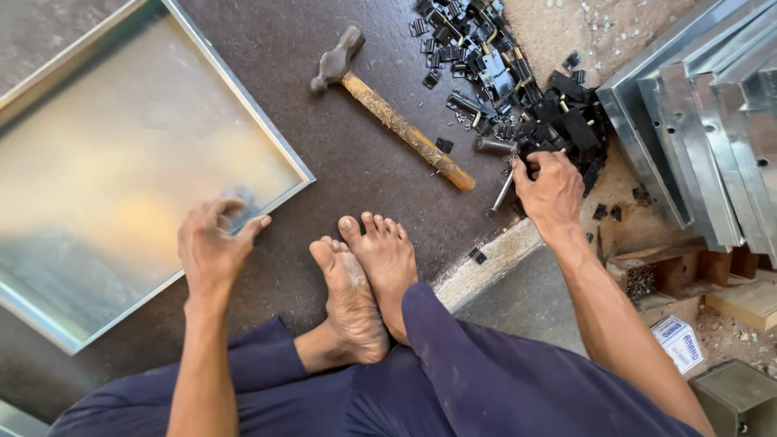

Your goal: The person sits on the floor and assembles metal frames by attaching black plastic clips to the corners. They use a hammer to secure the clips into place, repeatedly picking up frames, positioning the clips, and striking them with the hammer.

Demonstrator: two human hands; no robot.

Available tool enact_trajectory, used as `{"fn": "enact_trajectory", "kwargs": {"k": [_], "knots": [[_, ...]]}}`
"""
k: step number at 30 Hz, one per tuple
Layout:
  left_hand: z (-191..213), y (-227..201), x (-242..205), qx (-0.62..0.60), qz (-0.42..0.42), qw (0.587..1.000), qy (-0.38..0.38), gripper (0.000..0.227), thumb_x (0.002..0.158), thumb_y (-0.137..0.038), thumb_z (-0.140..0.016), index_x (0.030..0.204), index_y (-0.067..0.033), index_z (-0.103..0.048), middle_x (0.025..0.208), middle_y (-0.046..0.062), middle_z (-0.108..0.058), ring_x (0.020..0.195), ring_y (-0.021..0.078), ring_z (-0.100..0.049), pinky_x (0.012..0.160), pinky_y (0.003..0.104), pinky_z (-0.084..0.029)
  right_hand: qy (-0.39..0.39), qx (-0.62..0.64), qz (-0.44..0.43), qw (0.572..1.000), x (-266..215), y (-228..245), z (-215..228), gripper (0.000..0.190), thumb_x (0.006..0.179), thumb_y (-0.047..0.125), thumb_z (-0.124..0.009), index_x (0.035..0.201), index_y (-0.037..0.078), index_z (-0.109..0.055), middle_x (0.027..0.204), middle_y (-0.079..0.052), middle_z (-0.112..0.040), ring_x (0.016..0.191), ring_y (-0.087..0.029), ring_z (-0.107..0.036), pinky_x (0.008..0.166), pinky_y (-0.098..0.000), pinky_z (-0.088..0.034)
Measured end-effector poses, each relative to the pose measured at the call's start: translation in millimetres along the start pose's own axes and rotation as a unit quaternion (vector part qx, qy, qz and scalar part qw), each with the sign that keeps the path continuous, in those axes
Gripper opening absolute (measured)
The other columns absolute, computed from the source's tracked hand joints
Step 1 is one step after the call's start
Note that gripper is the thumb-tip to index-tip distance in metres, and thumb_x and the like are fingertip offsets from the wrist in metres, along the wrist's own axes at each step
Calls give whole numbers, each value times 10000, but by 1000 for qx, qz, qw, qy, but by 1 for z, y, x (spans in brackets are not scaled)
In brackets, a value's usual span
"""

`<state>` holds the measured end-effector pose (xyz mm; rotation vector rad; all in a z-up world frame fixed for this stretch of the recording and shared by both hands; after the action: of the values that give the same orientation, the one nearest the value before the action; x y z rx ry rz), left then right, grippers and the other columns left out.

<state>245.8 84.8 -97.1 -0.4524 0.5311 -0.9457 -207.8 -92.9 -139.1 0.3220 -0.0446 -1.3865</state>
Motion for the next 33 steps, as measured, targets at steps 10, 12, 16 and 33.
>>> {"fn": "enact_trajectory", "kwargs": {"k": [10, 12, 16, 33], "knots": [[-116, -136, -11, -260, -146, 943, 149, 160, 935, -184, -736, 1056, -81, -753, 998, 85, -756, 830, 192, -724, 754, 322, -595, 87, 16, 13, 996, 11, 5, 10, 314, 953, 177, -762, 1144, -67, -711, 981, -221, -745, 782, -292, -730, 752, -406, -577], [-138, -155, -14, -278, -153, 922, 221, 178, 957, -204, -713, 1080, -79, -744, 1017, 94, -753, 845, 215, -730, 769, 349, -596, 111, 12, -40, 993, 18, 8, 15, 399, 845, 157, -798, 1131, -88, -665, 928, -200, -744, 751, -286, -723, 725, -395, -564], [-162, -174, -20, -264, -102, 916, 283, 305, 900, -250, -741, 1148, -73, -721, 1015, 113, -741, 832, 246, -733, 774, 386, -586, 180, -3, -51, 982, 18, 19, 25, 392, 794, 125, -795, 1100, -81, -663, 906, -170, -720, 720, -258, -714, 667, -375, -584], [-34, -50, 42, -28, -96, 993, -54, 331, 1021, -86, -734, 1330, -31, -630, 1165, 182, -623, 1069, 326, -622, 913, 428, -517, 106, 93, 319, 937, 56, 96, 4, 229, 963, 107, -721, 1161, -5, -704, 1067, -180, -704, 1002, -319, -676, 903, -405, -559]]}}
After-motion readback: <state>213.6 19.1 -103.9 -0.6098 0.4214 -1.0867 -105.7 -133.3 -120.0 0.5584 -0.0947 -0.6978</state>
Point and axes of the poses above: each hand's wrist, its own x-axis towards the middle knuckle, its own z-axis out of the back of the hand, y = z × x, the point moved 1 cm from there along x, towards the middle knuckle
